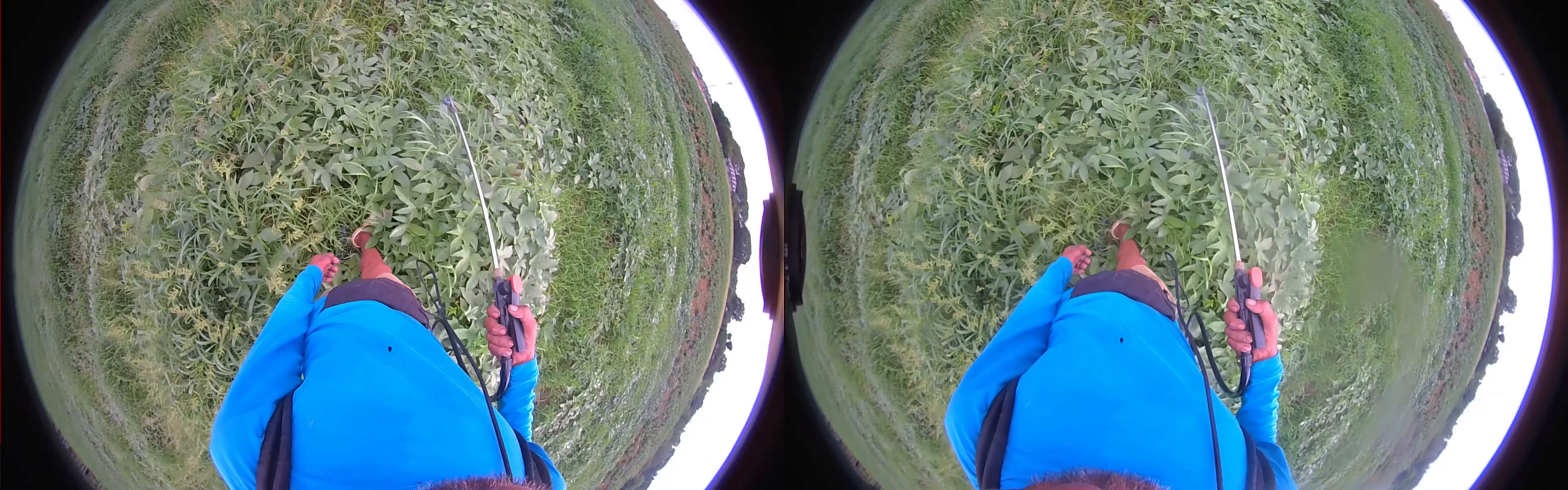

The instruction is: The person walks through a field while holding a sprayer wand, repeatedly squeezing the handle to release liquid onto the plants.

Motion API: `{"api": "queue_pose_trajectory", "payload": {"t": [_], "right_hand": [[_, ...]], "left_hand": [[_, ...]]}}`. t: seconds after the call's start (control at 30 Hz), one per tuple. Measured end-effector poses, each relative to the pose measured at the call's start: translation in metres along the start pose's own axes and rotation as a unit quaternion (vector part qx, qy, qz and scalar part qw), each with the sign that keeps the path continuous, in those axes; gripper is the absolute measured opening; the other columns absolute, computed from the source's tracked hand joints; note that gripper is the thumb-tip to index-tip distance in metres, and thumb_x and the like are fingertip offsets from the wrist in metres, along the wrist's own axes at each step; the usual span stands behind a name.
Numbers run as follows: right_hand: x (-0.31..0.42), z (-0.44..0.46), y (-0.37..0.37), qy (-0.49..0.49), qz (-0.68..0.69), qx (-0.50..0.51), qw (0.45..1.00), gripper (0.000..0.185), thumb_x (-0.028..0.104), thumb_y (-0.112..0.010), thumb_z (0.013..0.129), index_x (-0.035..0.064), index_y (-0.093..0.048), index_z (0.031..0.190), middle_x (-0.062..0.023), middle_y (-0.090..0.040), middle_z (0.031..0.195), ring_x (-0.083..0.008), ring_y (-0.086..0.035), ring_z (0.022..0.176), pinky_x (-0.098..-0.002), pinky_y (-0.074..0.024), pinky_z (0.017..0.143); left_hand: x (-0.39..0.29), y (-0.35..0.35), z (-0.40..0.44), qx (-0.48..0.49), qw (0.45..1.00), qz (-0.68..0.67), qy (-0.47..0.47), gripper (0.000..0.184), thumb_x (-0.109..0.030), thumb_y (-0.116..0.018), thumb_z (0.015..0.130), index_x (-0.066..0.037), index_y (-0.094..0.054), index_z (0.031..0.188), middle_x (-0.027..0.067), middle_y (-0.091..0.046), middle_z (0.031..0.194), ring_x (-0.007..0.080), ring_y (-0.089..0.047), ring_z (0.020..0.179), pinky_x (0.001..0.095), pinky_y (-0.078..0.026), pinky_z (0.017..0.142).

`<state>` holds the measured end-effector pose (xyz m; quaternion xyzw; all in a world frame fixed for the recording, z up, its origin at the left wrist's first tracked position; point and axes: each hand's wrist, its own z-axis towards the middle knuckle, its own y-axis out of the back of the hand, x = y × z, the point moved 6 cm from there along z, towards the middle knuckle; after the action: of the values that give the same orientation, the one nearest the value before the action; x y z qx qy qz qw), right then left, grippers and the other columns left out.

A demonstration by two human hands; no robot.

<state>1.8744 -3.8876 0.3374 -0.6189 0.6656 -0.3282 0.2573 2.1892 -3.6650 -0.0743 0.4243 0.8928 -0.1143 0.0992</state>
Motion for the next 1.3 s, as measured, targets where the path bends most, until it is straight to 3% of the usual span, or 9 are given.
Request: {"api": "queue_pose_trajectory", "payload": {"t": [0.23,0.37,0.5,0.6,0.73,0.87,1.0,1.17,1.3], "right_hand": [[0.070,0.159,-0.063,-0.105,-0.125,0.064,0.985,0.026,0.033,-0.055,0.085,0.0094,-0.044,0.090,-0.0019,-0.043,0.064,-0.0090,-0.035,0.040,-0.0243,-0.0332,0.031],[0.098,0.243,-0.135,-0.189,-0.115,0.168,0.961,0.024,0.032,-0.053,0.086,0.0097,-0.043,0.088,-0.0011,-0.041,0.063,-0.0084,-0.035,0.038,-0.0234,-0.0321,0.031],[0.107,0.317,-0.202,-0.235,-0.156,0.215,0.935,0.024,0.032,-0.053,0.085,0.0100,-0.042,0.086,0.0011,-0.038,0.062,-0.0072,-0.034,0.037,-0.0225,-0.0309,0.030],[0.114,0.367,-0.250,-0.284,-0.158,0.273,0.905,0.025,0.033,-0.054,0.085,0.0108,-0.043,0.083,0.0023,-0.039,0.061,-0.0064,-0.034,0.037,-0.0220,-0.0306,0.029],[0.120,0.426,-0.299,-0.278,-0.212,0.313,0.883,0.025,0.033,-0.053,0.085,0.0103,-0.043,0.085,0.0025,-0.038,0.061,-0.0059,-0.035,0.039,-0.0213,-0.0296,0.029],[0.116,0.464,-0.325,-0.200,-0.310,0.264,0.891,0.028,0.034,-0.060,0.082,0.0104,-0.045,0.080,0.0026,-0.042,0.061,-0.0051,-0.036,0.040,-0.0207,-0.0288,0.030],[0.110,0.470,-0.325,-0.103,-0.367,0.203,0.902,0.032,0.034,-0.066,0.078,0.0084,-0.047,0.082,-0.0005,-0.047,0.062,-0.0065,-0.040,0.039,-0.0212,-0.0296,0.030],[0.122,0.447,-0.287,-0.097,-0.379,0.142,0.909,0.040,0.040,-0.068,0.074,0.0048,-0.056,0.088,-0.0037,-0.048,0.064,-0.0097,-0.040,0.040,-0.0227,-0.0304,0.032],[0.144,0.400,-0.258,-0.086,-0.367,0.125,0.918,0.029,0.033,-0.064,0.080,0.0092,-0.048,0.083,-0.0005,-0.047,0.061,-0.0071,-0.042,0.042,-0.0208,-0.0307,0.031]], "left_hand": [[-0.059,0.013,0.009,-0.049,0.998,0.008,0.027,0.022,-0.035,-0.047,0.088,-0.015,-0.056,0.092,0.0021,-0.058,0.068,0.0147,-0.049,0.050,0.0348,-0.043,0.047],[-0.093,0.024,0.008,-0.060,0.997,0.038,0.023,0.015,-0.027,-0.050,0.087,-0.014,-0.057,0.090,0.0016,-0.058,0.069,0.0139,-0.050,0.051,0.0331,-0.043,0.046],[-0.136,0.038,-0.003,-0.050,0.998,0.020,-0.029,0.014,-0.024,-0.050,0.087,-0.014,-0.058,0.092,0.0026,-0.056,0.068,0.0140,-0.049,0.050,0.0317,-0.042,0.045],[-0.178,0.048,-0.017,-0.086,0.996,0.006,-0.018,0.020,-0.028,-0.050,0.089,-0.010,-0.057,0.095,0.0010,-0.054,0.067,0.0112,-0.043,0.048,0.0276,-0.035,0.042],[-0.221,0.064,-0.022,-0.101,0.994,0.028,-0.023,0.025,-0.032,-0.050,0.089,-0.009,-0.058,0.096,0.0015,-0.056,0.070,0.0110,-0.046,0.051,0.0267,-0.037,0.044],[-0.262,0.074,-0.036,-0.115,0.986,0.066,-0.103,0.030,-0.034,-0.047,0.089,-0.008,-0.058,0.099,0.0029,-0.056,0.073,0.0111,-0.047,0.053,0.0267,-0.038,0.045],[-0.274,0.083,-0.043,-0.131,0.984,0.053,-0.108,0.031,-0.035,-0.047,0.089,-0.008,-0.058,0.100,0.0030,-0.056,0.073,0.0109,-0.046,0.052,0.0270,-0.039,0.045],[-0.262,0.095,-0.059,-0.162,0.985,0.001,-0.062,0.029,-0.034,-0.047,0.089,-0.009,-0.057,0.101,0.0033,-0.056,0.070,0.0134,-0.049,0.050,0.0299,-0.040,0.044],[-0.228,0.118,-0.046,-0.180,0.984,-0.017,0.000,0.031,-0.031,-0.043,0.089,-0.007,-0.059,0.102,0.0047,-0.059,0.070,0.0160,-0.052,0.049,0.0315,-0.042,0.046]]}}
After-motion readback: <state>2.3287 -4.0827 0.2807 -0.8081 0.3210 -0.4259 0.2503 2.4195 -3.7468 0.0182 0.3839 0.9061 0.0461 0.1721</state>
